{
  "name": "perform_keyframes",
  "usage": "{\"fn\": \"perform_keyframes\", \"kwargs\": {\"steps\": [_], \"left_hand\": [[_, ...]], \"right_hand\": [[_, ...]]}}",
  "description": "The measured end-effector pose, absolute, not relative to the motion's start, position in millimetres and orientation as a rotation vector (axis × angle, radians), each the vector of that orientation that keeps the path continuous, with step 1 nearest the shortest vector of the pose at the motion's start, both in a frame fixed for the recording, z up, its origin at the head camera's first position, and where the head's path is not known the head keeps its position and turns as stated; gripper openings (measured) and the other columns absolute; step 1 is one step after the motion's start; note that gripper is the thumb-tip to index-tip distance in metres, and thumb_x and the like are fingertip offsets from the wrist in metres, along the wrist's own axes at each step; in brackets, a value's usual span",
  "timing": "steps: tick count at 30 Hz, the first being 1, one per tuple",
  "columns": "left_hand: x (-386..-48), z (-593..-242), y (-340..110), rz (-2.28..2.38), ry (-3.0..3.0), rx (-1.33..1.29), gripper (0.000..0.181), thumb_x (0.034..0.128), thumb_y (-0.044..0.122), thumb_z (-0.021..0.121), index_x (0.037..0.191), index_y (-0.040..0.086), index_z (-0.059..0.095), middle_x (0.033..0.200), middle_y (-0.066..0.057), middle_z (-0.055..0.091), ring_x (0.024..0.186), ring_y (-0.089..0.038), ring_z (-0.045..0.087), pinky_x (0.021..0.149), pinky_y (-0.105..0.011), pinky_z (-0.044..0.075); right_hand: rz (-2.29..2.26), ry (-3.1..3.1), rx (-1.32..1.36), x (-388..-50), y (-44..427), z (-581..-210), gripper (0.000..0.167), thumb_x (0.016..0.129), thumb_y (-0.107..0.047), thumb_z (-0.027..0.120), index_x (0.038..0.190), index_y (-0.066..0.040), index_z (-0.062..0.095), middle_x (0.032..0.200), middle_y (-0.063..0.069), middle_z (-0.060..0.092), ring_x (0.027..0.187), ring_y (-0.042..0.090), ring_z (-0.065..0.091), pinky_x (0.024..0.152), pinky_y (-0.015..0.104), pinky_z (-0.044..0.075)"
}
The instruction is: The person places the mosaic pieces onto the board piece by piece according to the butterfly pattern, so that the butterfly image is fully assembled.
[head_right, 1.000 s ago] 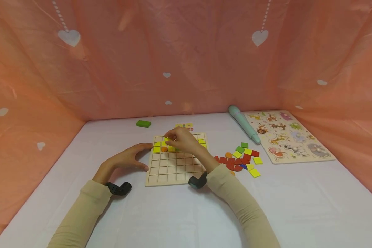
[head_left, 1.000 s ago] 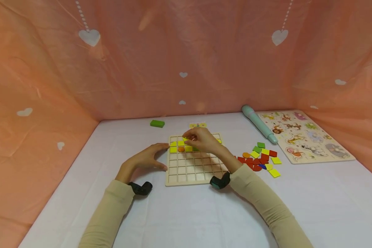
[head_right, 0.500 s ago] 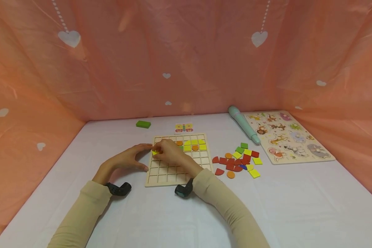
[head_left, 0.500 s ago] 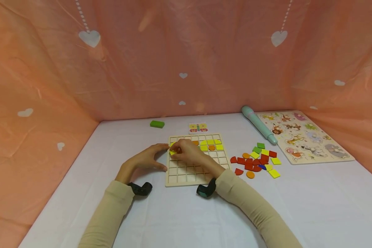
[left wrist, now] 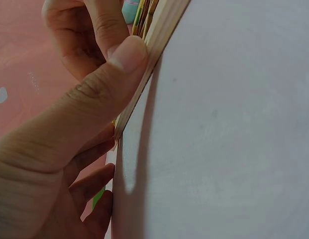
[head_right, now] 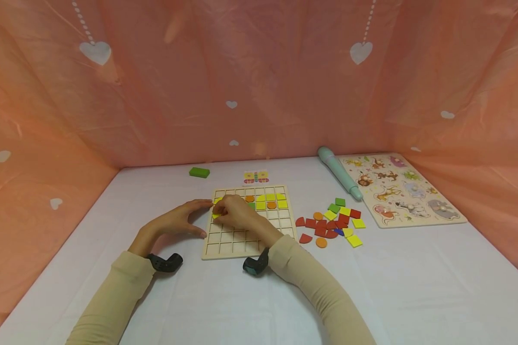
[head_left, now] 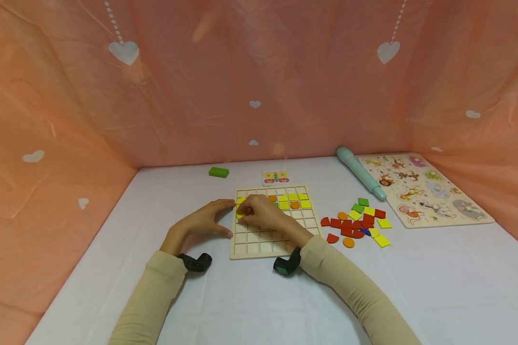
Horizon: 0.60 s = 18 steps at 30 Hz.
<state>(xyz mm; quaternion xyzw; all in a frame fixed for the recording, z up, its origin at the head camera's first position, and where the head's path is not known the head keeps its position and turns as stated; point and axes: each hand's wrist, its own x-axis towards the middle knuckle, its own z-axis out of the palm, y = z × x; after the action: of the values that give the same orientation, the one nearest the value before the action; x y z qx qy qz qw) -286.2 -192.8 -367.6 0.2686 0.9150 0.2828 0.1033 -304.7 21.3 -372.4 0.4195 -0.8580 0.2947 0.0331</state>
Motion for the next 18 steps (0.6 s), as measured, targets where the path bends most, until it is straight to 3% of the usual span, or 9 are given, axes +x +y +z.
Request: {"fn": "perform_keyframes", "kwargs": {"steps": [18], "left_hand": [[-286.5, -366.5, -191.2, 0.816, 2.706, 0.755, 0.090, 0.0684, 0.035, 0.082, 0.141, 0.004, 0.039, 0.148, -0.015, 0.032, 0.139, -0.033, 0.022, 0.113, -0.050, 0.018]], "right_hand": [[0.932, -2.620, 1.292, -306.0, 22.2, -372.9, 0.018, 0.083, -0.016, 0.071, 0.096, -0.004, 0.072, 0.090, 0.004, 0.068, 0.083, 0.013, 0.058, 0.070, 0.019, 0.047]]}}
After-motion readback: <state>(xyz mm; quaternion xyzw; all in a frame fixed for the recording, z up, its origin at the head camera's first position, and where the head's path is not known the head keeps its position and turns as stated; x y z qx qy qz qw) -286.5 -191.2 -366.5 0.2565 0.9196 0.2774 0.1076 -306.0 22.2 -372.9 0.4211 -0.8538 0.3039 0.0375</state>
